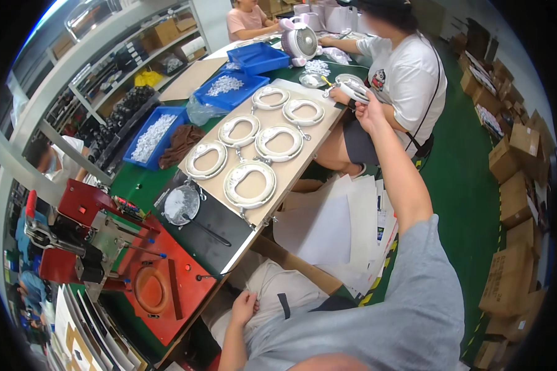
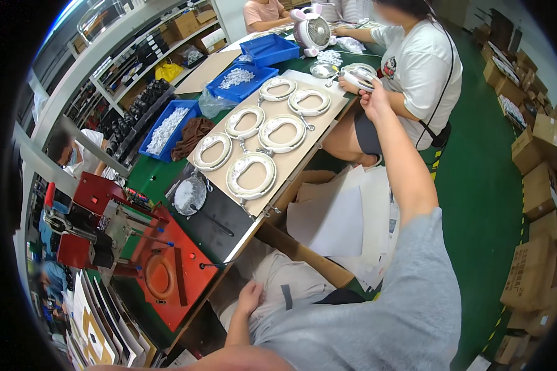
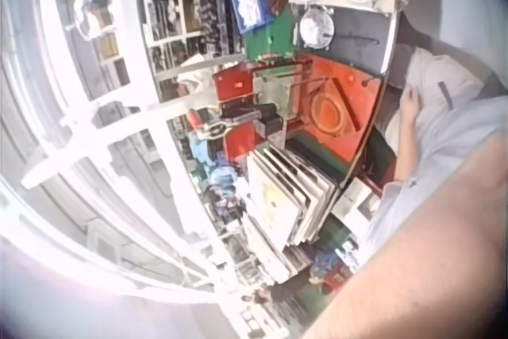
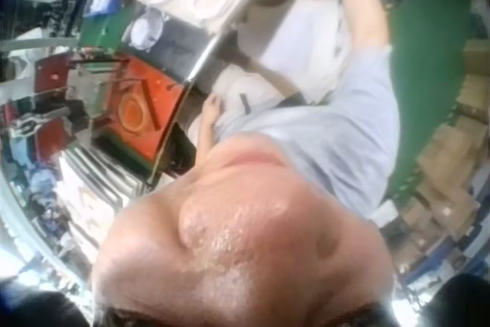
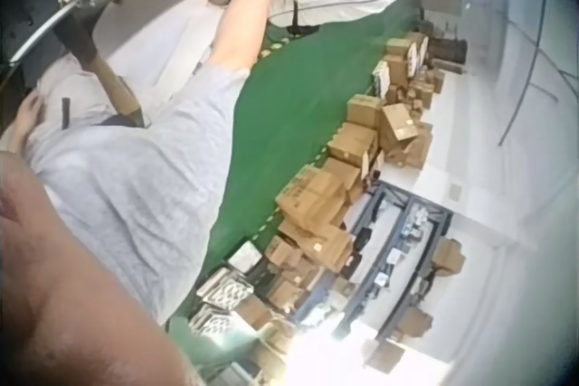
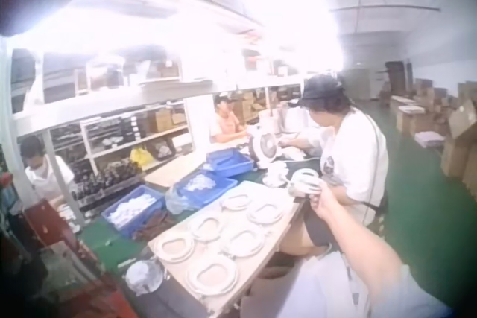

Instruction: Assembling circular electronic components by placing frames into a press and fitting gear mechanisms inside.

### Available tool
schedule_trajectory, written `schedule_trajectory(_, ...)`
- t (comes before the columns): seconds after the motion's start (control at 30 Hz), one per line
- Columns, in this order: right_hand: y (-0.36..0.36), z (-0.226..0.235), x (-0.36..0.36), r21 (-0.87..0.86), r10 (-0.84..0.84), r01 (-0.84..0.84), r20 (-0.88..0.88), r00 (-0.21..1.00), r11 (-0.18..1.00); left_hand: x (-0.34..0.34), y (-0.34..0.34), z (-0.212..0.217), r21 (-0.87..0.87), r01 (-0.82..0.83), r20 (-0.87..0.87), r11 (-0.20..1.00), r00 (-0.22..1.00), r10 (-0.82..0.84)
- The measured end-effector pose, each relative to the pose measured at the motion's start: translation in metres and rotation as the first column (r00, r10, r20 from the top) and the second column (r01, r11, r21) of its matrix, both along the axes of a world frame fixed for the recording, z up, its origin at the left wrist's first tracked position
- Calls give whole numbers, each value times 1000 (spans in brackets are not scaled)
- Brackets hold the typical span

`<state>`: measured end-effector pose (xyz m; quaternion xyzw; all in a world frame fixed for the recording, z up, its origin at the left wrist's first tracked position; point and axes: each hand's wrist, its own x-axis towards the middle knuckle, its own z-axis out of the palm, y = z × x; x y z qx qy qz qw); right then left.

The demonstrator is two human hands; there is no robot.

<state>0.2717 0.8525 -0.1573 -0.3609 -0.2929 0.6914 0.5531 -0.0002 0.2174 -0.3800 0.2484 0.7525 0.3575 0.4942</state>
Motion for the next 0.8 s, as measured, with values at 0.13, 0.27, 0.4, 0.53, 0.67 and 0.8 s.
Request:
schedule_trajectory(0.13,3,-1,7,17,16,-16,6,1000,1000,-6,1,-22,82,-85,127,993,989,74)
schedule_trajectory(0.27,2,-2,5,-6,-15,15,25,1000,1000,-19,-8,-67,-42,-448,318,893,841,437)
schedule_trajectory(0.4,-2,-2,11,30,13,-15,48,999,999,-31,0,-88,-145,-453,318,879,820,475)
schedule_trajectory(0.53,-5,2,9,28,-11,9,39,999,1000,-35,-6,-97,-141,-420,246,896,862,443)
schedule_trajectory(0.67,-7,3,24,24,-14,13,37,999,1000,-24,11,-70,-213,-315,53,925,942,333)
schedule_trajectory(0.8,-4,8,31,35,-10,10,15,1000,999,-23,12,-72,-226,-300,32,927,948,315)
